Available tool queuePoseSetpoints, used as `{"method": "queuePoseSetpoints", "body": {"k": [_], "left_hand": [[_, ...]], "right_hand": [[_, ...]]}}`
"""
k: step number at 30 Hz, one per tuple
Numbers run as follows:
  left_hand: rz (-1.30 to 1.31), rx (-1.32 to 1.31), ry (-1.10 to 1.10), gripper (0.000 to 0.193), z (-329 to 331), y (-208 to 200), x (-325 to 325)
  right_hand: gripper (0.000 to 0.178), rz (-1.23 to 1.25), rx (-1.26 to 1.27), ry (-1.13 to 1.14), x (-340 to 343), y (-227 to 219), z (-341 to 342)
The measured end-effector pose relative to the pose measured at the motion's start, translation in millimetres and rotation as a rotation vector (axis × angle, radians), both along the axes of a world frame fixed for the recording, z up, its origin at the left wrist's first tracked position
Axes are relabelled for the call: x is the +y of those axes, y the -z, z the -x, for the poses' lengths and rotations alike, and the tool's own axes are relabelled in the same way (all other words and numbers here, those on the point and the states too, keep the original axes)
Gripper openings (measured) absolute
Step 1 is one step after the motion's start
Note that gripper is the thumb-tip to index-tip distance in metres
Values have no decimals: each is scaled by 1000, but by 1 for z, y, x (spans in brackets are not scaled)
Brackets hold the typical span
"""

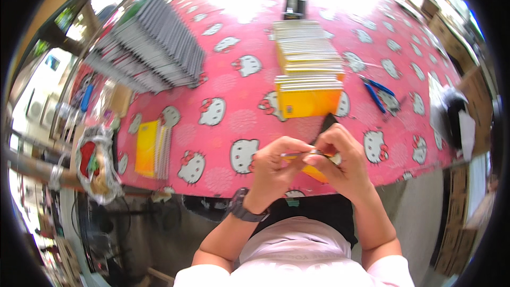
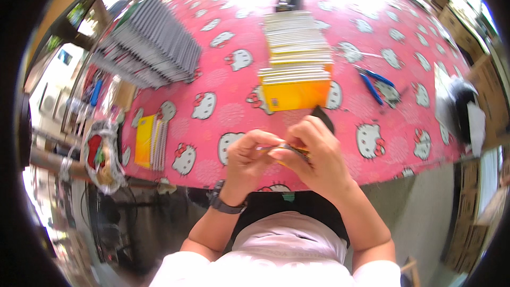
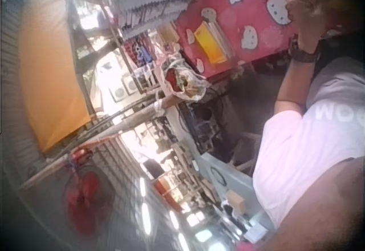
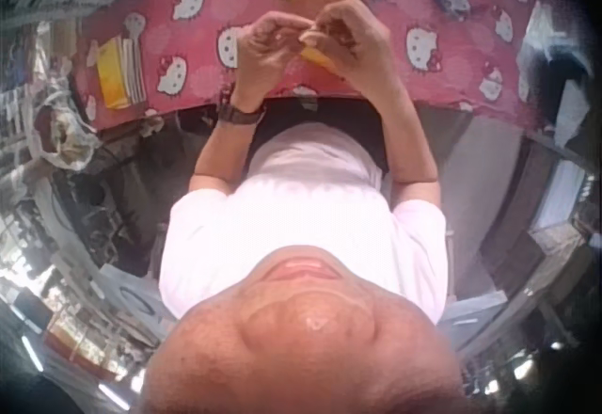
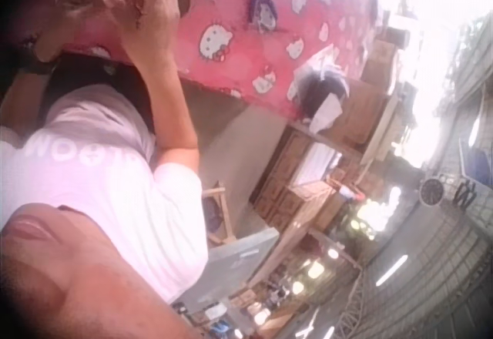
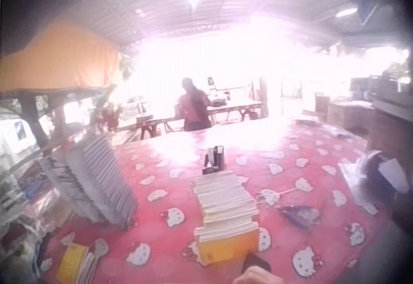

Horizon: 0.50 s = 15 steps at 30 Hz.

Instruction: The person repeatedly picks up small yellow spiral-bound notebooks and black spiral binding coils from a table, inserts the coils into the notebooks, and places the finished items into a stack. The process is repeated continuously throughout the clip.

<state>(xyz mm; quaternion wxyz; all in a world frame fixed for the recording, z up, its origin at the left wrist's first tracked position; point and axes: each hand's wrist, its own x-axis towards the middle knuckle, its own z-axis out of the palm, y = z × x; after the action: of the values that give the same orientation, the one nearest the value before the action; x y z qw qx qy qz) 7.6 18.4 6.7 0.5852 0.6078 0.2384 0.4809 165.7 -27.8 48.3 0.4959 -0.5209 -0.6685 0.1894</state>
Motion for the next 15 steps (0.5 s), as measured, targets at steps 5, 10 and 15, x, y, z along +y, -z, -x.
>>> {"method": "queuePoseSetpoints", "body": {"k": [5, 10, 15], "left_hand": [[-45, -16, 18, 19, 0, 2, -4], [101, -55, -27, 24, 7, -4, -8], [-80, 41, -345, 19, 51, -15, 14]], "right_hand": [[25, 51, -32, 39, -6, -6, 6], [26, 23, -120, -55, -1, -4, 16], [55, -2, -189, -66, 5, -6, 16]]}}
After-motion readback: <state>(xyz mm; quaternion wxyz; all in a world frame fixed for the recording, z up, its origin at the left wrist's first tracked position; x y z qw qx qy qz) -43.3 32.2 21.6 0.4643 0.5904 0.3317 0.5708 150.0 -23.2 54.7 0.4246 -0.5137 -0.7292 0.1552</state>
